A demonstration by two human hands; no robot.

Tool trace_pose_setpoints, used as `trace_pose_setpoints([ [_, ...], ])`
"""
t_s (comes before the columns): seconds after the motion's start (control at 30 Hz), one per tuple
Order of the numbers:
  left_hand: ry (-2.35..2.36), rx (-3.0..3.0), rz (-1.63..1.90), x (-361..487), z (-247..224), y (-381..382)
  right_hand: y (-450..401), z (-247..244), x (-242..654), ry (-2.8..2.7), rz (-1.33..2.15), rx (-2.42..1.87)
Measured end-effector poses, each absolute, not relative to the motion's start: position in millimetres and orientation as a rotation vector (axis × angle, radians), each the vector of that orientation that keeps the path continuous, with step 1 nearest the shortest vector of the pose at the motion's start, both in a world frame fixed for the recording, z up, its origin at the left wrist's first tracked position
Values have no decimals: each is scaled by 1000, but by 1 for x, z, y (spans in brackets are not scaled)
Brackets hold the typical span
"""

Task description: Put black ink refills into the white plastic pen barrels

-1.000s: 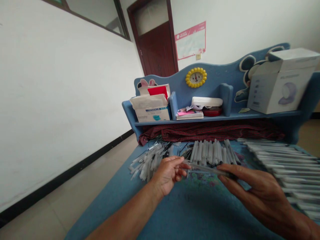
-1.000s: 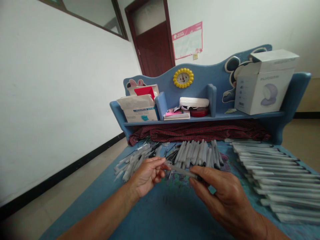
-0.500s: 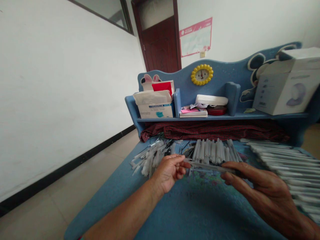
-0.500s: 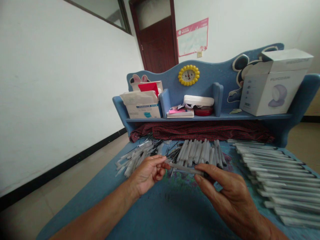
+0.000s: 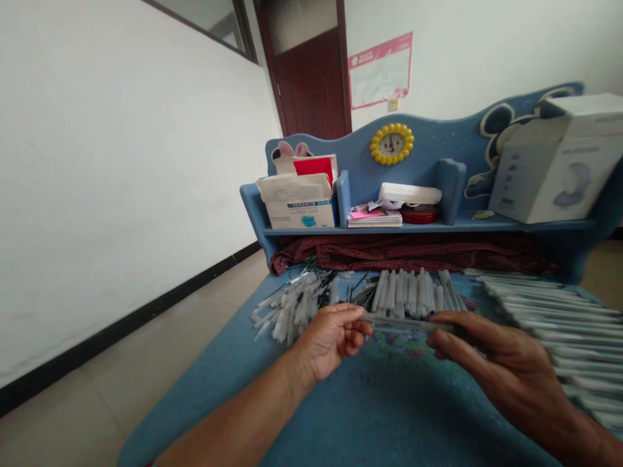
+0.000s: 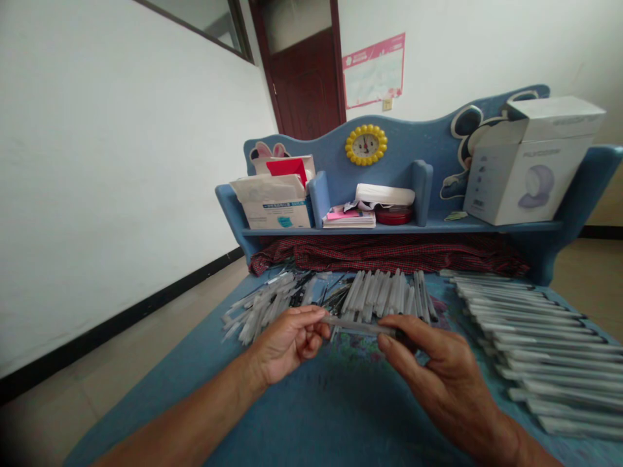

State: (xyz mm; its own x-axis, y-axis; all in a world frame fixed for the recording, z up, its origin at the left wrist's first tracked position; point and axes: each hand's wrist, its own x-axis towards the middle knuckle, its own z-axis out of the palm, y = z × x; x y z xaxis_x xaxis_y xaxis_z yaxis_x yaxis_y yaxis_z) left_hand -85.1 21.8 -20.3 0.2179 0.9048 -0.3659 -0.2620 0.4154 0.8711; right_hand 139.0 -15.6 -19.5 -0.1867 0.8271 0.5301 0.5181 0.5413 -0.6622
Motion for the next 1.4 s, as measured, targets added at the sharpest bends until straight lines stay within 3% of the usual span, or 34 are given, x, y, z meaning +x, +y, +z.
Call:
trace_pose_setpoints([
  [0.27,1032,806,907,-91,-21,20,-4,-23,143,-2024,798,-1260],
  [0.97,1092,810,902,-84,-25,10,-19,-49,132,-2343,304,-1048],
  [1.4,1125,887,979,-81,-16,9,-11,-40,132,-2301,355,-1093],
])
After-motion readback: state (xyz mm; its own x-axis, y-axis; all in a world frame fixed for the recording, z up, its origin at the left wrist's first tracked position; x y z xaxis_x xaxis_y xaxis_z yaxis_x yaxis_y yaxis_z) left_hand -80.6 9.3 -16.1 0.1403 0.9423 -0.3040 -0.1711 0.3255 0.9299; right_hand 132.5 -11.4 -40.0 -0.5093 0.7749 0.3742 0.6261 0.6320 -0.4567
